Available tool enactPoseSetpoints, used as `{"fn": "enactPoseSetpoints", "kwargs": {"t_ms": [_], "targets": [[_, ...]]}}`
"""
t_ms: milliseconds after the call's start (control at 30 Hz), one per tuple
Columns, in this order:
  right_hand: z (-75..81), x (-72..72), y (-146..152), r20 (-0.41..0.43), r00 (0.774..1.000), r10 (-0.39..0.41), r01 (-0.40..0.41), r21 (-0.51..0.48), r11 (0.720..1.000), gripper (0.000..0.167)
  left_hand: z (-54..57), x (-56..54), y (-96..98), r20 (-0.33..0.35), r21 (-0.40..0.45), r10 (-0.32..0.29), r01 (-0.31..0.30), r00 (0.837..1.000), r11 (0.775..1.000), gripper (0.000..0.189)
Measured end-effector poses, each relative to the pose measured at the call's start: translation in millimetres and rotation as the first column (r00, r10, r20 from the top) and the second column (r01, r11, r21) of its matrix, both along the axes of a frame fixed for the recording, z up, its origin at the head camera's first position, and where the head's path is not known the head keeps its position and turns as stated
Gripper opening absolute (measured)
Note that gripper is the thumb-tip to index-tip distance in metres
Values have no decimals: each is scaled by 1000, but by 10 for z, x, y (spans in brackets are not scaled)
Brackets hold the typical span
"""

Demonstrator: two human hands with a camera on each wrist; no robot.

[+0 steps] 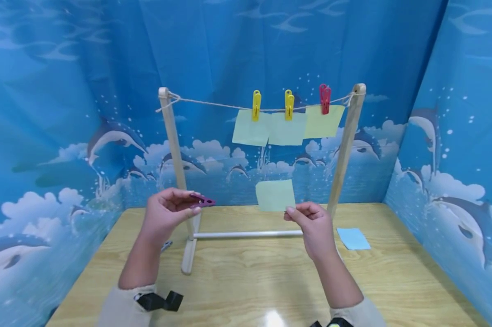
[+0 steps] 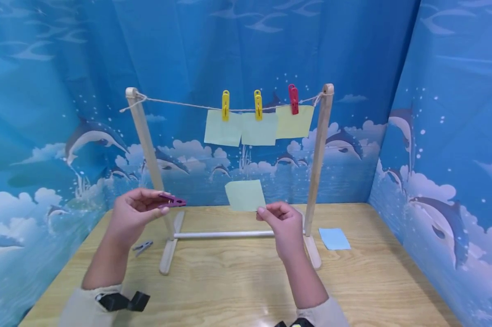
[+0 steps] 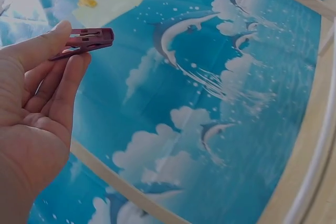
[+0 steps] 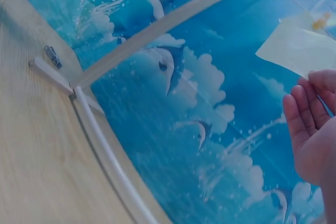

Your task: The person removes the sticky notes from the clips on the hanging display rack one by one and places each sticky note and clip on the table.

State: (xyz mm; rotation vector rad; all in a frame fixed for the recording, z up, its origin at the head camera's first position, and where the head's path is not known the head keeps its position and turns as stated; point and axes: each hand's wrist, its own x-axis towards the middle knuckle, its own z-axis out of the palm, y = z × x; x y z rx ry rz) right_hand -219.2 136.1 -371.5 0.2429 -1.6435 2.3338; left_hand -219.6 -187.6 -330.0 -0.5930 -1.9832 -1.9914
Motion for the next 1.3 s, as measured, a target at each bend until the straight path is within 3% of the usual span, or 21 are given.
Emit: {"fn": "enactPoseSetpoints", "kwargs": {"t_ms": [300,667,933,1133,1300], "targets": [[-187,115,226,65,994,-87,91,-56,994,11,-318,109,-109,40,30,-23,22,999,999,26],[-343,175,447,65,994,-91,99,-127,987,19,-560,220,-241,26,99,-20,17,999,995,35],[-442,213,617,33,992,-120,124,-142,982,19,-734,309,-380,88,113,73,-83,993,990,36],[-522,248,762,25,986,-162,164,-157,974,21,-882,335,-508,81,192,86,-100,993,976,40],[-550,266,889,19,984,-178,179,-172,969,20,-928,394,-609,139,206,141,-168,980,964,40]]}}
